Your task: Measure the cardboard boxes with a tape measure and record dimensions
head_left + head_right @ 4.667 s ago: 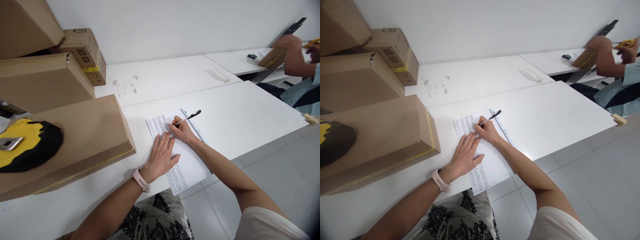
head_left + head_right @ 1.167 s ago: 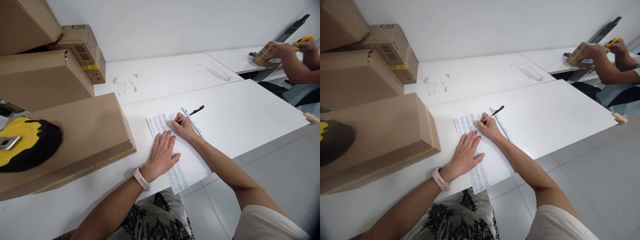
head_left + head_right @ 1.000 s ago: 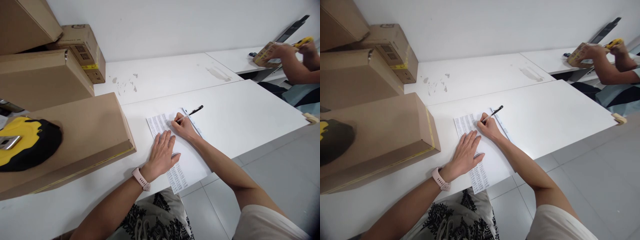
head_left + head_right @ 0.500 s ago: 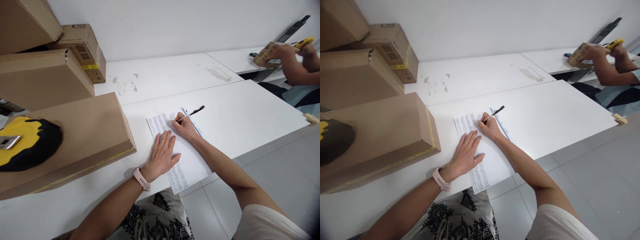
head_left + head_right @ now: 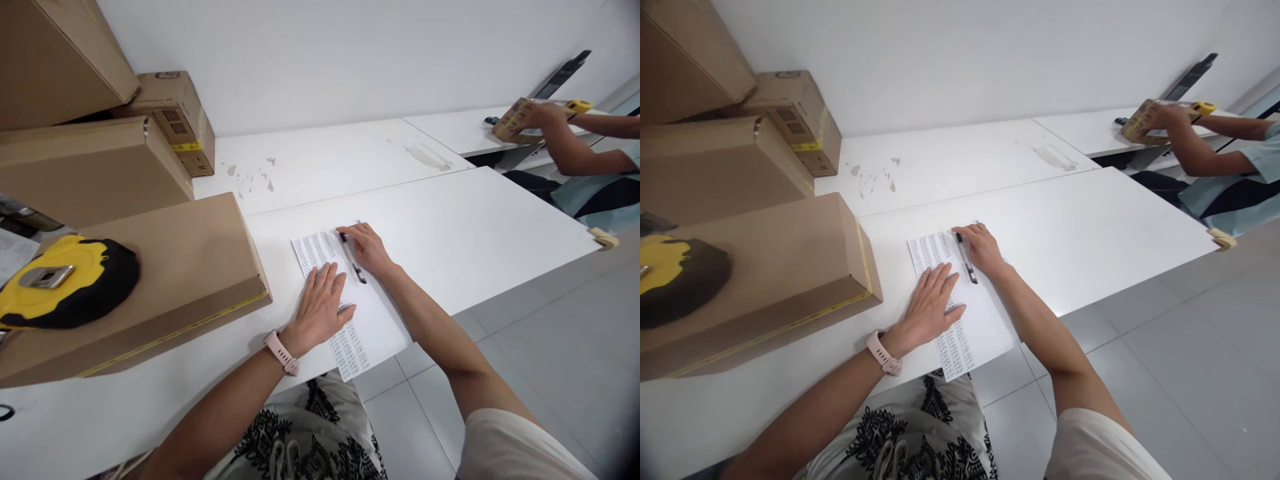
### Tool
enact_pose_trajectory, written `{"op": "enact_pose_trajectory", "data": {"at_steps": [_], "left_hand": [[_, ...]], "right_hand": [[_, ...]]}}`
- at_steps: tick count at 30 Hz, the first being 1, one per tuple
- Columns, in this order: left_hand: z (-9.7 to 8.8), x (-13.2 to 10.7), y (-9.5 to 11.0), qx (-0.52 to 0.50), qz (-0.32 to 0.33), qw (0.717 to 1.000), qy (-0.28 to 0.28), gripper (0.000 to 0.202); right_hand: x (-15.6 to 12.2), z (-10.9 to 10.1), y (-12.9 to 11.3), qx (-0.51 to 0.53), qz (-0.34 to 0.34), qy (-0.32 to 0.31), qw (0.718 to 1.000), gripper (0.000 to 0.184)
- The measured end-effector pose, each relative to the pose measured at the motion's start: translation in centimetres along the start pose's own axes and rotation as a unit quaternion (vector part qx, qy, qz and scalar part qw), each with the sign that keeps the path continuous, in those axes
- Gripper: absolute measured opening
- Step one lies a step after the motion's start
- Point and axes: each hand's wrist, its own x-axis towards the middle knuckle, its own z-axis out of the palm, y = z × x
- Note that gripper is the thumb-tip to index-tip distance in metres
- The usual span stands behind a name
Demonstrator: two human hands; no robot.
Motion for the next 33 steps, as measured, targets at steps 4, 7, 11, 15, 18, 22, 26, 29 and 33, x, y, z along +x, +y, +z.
{"op": "enact_pose_trajectory", "data": {"at_steps": [4, 7, 11, 15, 18, 22, 26, 29, 33], "left_hand": [[-1.8, -0.8, 0.7, -0.049, 0.035, 0.988, 0.140, 0.029], [-6.2, -3.9, 1.4, -0.047, 0.073, 0.944, 0.319, 0.026], [-14.0, -10.6, -1.1, 0.083, -0.030, 0.878, 0.471, 0.052], [-19.8, -15.4, -7.4, 0.163, -0.188, 0.858, 0.449, 0.065], [-21.8, -16.5, -10.5, 0.088, -0.334, 0.869, 0.354, 0.070], [-22.5, -16.4, -10.4, 0.036, -0.408, 0.878, 0.247, 0.088], [-22.3, -16.0, -9.8, 0.039, -0.405, 0.875, 0.263, 0.084], [-22.2, -16.2, -10.3, -0.013, -0.379, 0.868, 0.321, 0.076], [-22.4, -17.5, -10.6, -0.248, -0.284, 0.851, 0.366, 0.083]], "right_hand": [[0.0, 0.6, 0.8, -0.013, 0.021, 0.018, 1.000, 0.050], [0.1, 0.9, 1.2, -0.010, 0.026, 0.035, 0.999, 0.052], [0.3, 0.9, 1.4, -0.005, 0.039, 0.041, 0.998, 0.051], [0.3, 0.8, 1.0, 0.001, 0.059, 0.043, 0.997, 0.047], [0.4, 0.6, 0.5, 0.002, 0.065, 0.040, 0.997, 0.042], [0.9, -0.2, -0.7, 0.011, 0.106, 0.019, 0.994, 0.036], [2.5, -0.8, -5.1, 0.102, 0.132, 0.042, 0.985, 0.038], [4.1, -0.9, -11.6, 0.220, 0.047, 0.085, 0.971, 0.036], [5.8, -1.1, -21.3, 0.343, -0.042, 0.022, 0.938, 0.032]]}}
